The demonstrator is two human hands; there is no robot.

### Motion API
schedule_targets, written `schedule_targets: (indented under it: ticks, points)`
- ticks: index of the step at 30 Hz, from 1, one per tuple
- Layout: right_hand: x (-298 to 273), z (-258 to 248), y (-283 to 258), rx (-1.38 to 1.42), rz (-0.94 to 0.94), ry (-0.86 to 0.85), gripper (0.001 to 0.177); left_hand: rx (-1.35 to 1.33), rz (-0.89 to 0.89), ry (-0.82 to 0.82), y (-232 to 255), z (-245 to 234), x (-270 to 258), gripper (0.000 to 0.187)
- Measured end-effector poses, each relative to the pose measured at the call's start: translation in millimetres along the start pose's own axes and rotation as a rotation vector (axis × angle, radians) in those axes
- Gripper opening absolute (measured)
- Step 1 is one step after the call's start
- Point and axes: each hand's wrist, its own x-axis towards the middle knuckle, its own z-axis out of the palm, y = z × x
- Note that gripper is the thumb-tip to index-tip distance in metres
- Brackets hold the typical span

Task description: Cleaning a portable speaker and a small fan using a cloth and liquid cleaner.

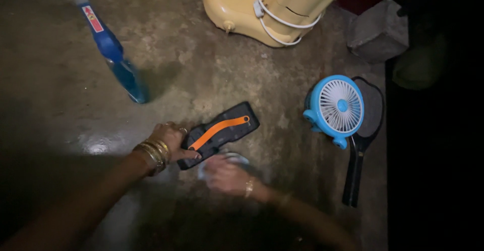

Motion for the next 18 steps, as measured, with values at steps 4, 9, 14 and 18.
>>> schedule_targets:
  ticks: [4, 9, 14, 18]
  points:
    - [23.7, -31.4, -4.6, 0.036, 0.323, 0.239, 0.040, -0.083, 0.041, 0.020, 23.3, 5.1, -11.7, 0.127]
    - [46.6, -25.1, -1.7, -0.271, 0.631, 0.263, 0.053, -0.267, 0.066, 0.241, 18.3, 40.8, 6.7, 0.136]
    - [-20.2, -11.0, 34.6, -0.373, 0.612, 0.286, 0.049, -0.247, 0.031, 0.202, 24.4, 33.3, 4.7, 0.133]
    - [-41.5, -25.2, 61.9, -0.221, 0.903, 0.741, 0.038, -0.243, 0.026, 0.211, 21.2, 34.9, 5.6, 0.134]
